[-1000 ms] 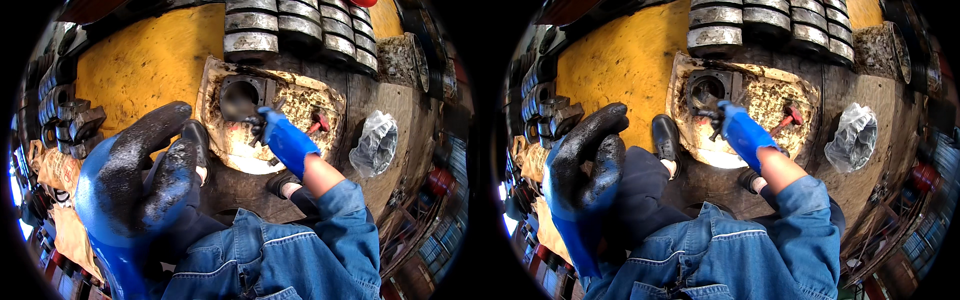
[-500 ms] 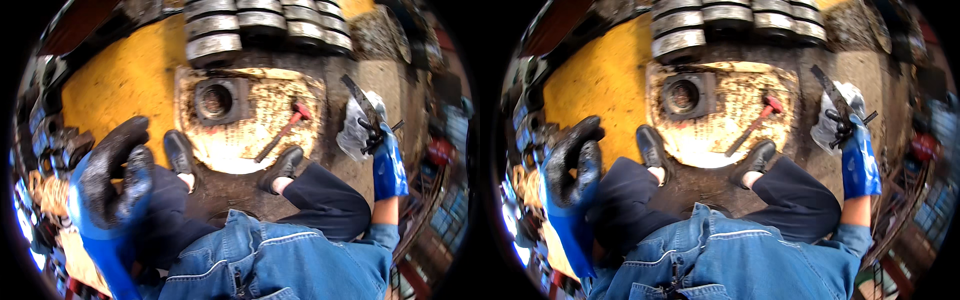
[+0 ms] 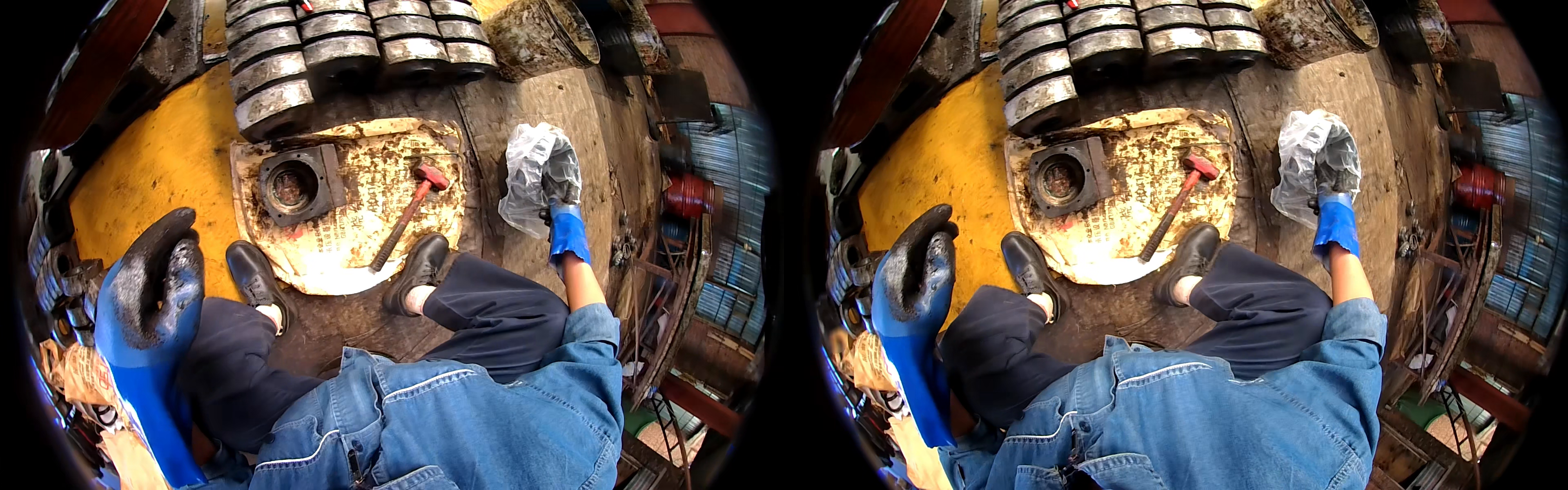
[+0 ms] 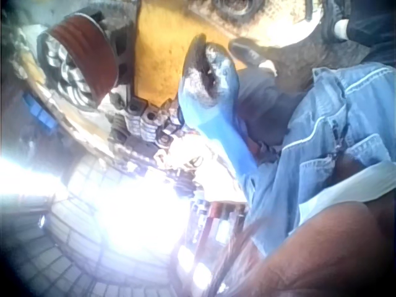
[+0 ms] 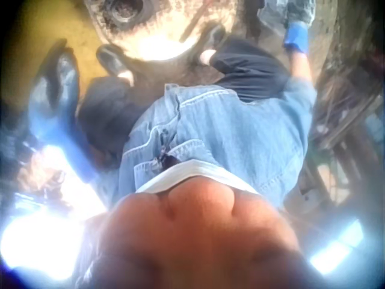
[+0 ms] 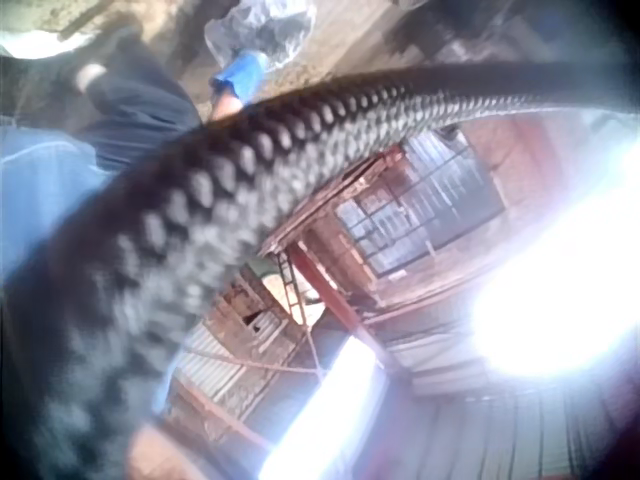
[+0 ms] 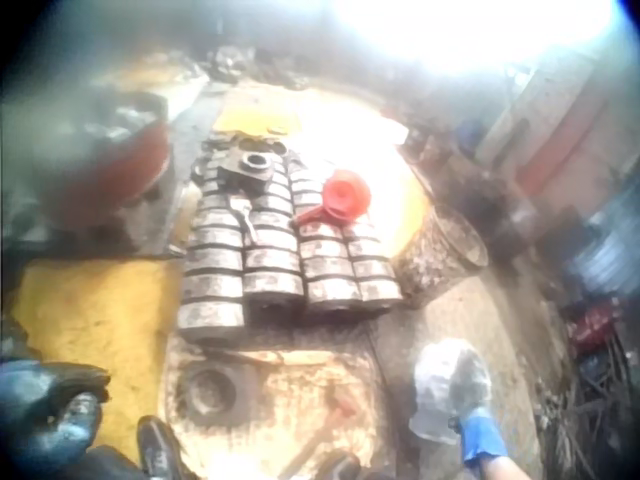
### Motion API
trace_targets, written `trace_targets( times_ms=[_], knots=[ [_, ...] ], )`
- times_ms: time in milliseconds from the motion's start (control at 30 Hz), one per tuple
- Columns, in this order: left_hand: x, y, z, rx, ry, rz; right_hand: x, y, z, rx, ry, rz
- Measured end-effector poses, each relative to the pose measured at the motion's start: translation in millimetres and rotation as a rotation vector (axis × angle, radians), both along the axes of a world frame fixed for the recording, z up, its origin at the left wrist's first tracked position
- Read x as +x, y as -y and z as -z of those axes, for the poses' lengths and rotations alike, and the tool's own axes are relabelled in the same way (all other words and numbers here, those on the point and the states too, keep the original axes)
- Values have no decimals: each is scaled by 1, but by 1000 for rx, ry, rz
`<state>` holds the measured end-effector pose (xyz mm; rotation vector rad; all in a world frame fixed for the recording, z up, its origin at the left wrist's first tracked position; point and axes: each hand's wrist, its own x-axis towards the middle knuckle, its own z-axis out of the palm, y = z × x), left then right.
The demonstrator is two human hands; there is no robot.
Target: The person uses a scraper and a brush to remove debris and dirt from various metal industrial parts, picking them up and turning them over by hand while sitting on the floor.
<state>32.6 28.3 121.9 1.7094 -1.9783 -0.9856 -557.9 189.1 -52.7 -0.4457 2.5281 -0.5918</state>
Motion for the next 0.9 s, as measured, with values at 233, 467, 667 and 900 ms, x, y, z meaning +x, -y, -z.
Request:
trace_targets(
  times_ms=[233,467,667,900],
  knots=[
    [-4,3,4,-59,-16,27,14,23,-27,-52,262,-62],
    [16,-6,2,-34,-91,-98,233,135,-14,-157,884,-397],
    [16,-4,-3,11,-20,-43,334,170,67,167,743,-657],
    [19,-5,-3,5,-33,-42,339,188,81,369,446,-1047]
  ],
)
